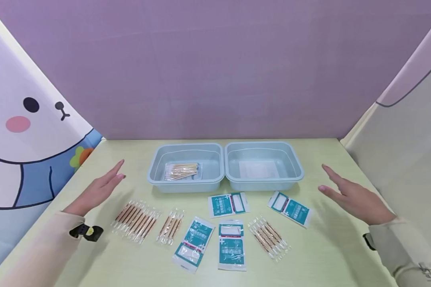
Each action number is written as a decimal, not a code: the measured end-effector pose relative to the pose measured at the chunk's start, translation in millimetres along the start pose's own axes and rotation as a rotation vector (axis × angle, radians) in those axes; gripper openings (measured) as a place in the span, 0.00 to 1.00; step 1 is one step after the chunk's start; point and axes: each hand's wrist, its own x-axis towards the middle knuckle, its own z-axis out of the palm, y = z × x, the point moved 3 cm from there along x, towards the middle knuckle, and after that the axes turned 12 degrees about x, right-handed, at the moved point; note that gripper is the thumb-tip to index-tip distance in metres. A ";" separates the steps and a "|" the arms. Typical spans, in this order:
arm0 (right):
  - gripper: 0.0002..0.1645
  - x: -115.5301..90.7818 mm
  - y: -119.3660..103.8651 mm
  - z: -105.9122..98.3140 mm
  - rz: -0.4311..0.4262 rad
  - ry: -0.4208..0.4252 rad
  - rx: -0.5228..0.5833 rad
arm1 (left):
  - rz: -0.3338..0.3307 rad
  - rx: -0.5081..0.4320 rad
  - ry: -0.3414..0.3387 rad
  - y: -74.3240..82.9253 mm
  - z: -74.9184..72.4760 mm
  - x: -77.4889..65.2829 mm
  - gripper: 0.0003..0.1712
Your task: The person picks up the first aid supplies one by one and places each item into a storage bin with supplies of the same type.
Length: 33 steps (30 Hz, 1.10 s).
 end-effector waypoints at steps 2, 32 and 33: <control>0.41 -1.1 -8.2 4.1 -0.018 0.000 0.037 | -0.022 -0.115 -0.037 4.8 3.8 3.6 0.40; 0.42 -3.5 -59.2 97.9 0.005 -0.240 0.210 | -0.147 -0.613 -0.047 23.7 55.1 32.2 0.37; 0.42 -3.3 -59.5 100.8 0.028 -0.245 0.216 | -0.153 -0.617 -0.047 23.1 56.4 32.9 0.36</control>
